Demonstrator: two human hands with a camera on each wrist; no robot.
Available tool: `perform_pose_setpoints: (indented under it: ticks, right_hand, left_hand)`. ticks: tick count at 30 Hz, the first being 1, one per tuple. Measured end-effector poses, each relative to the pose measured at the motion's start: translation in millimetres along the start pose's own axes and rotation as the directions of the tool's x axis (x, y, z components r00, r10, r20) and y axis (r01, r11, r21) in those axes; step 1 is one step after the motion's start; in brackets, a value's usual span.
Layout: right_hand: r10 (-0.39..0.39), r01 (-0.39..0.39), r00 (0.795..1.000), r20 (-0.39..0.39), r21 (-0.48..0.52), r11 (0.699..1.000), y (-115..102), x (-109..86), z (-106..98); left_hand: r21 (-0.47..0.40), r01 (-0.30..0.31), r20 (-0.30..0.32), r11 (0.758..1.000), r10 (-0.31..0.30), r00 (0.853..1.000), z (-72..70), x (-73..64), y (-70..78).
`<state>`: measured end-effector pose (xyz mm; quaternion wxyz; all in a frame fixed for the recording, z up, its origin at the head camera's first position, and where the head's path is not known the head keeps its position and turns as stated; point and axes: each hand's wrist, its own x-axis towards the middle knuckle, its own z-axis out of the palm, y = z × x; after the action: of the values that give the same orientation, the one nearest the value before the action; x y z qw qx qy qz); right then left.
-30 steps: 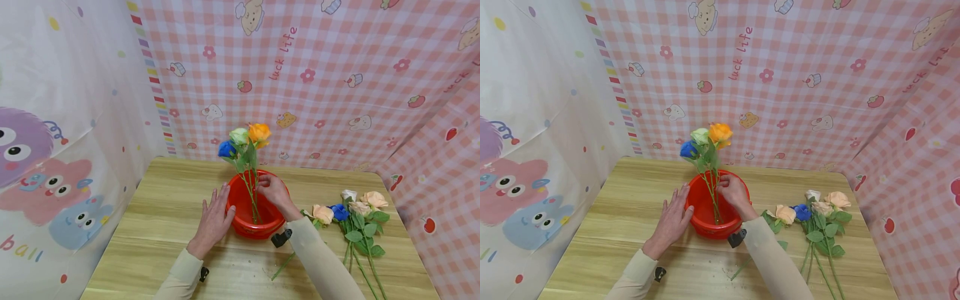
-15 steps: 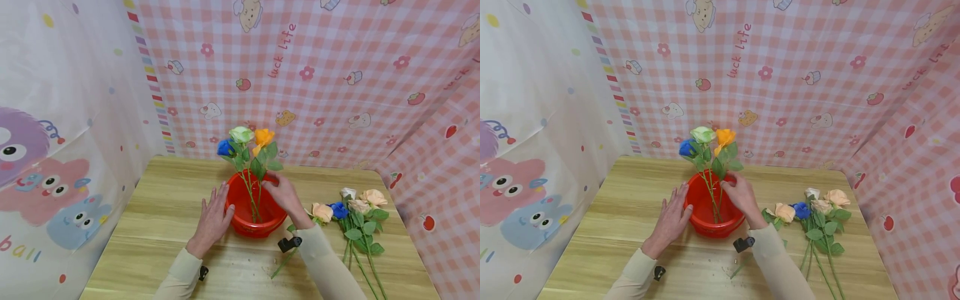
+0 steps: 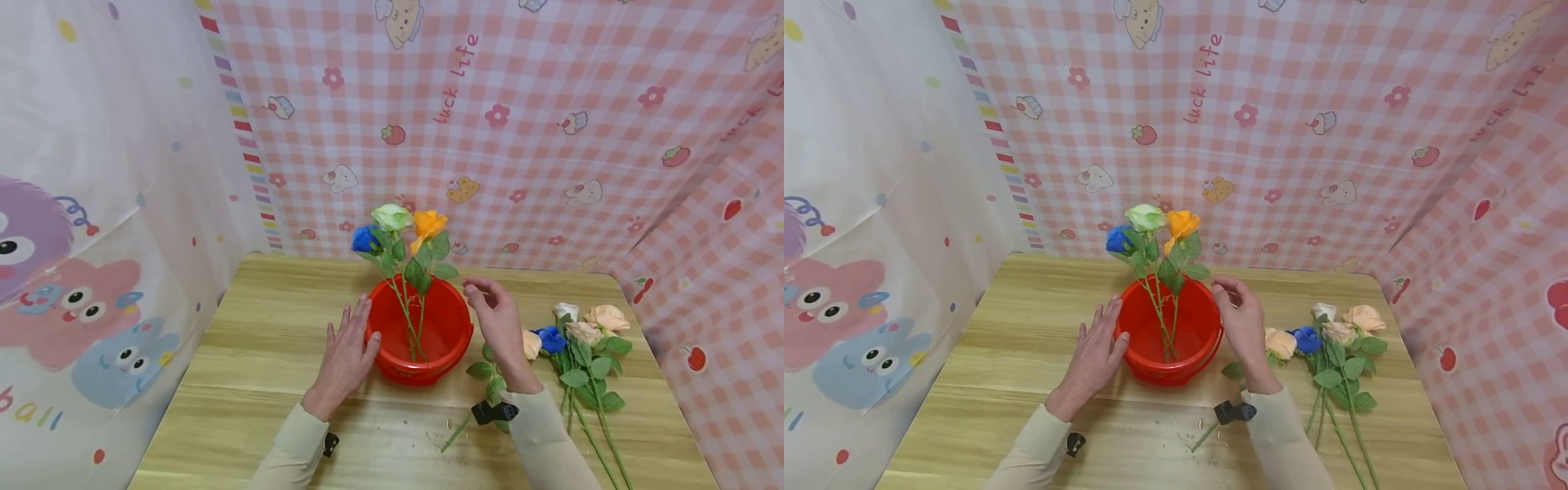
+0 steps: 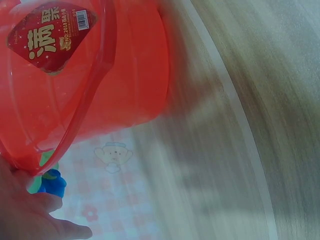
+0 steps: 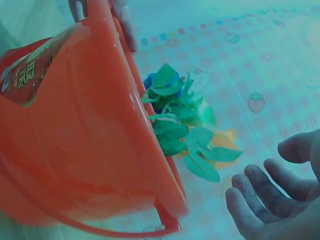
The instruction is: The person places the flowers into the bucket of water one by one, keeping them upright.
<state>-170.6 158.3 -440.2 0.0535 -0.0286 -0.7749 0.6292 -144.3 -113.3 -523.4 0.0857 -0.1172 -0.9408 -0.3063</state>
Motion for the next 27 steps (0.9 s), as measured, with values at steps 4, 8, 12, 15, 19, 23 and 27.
perform_pose_setpoints:
  ticks: [4,8,12,15,19,23,27]
  right_hand:
    - [0.003,0.0,0.999,-0.042,0.077,0.997,3,-6.0,-9]
    - [0.004,0.008,0.995,-0.096,0.122,0.993,7,-10.7,-19]
    - [-0.013,0.038,0.987,-0.163,0.149,0.988,11,-13.3,-30]
    - [-0.03,0.064,0.979,-0.2,0.166,0.984,14,-14.5,-40]
    - [-0.037,0.084,0.974,-0.225,0.201,0.976,19,-16.2,-54]
    - [-0.031,0.087,0.968,-0.25,0.216,0.972,25,-18.1,-67]
    - [-0.019,0.083,0.958,-0.288,0.213,0.974,31,-20.5,-80]
  left_hand:
    - [-0.005,0.003,0.003,1.0,-0.003,1.0,-0.2,0.0,0.0]
    - [-0.009,0.004,0.006,1.0,-0.004,1.0,-0.5,-0.1,0.3]
    - [-0.004,-0.003,-0.003,1.0,0.003,1.0,0.1,0.2,0.0]
    - [-0.001,-0.006,-0.008,1.0,0.006,1.0,0.5,0.1,-0.7]
    - [0.002,-0.008,-0.006,1.0,0.008,1.0,0.5,-0.4,-0.8]
    - [0.004,-0.007,0.001,1.0,0.007,1.0,0.5,-0.4,-0.4]
    - [0.002,-0.006,0.004,1.0,0.006,1.0,0.4,-0.4,-0.4]
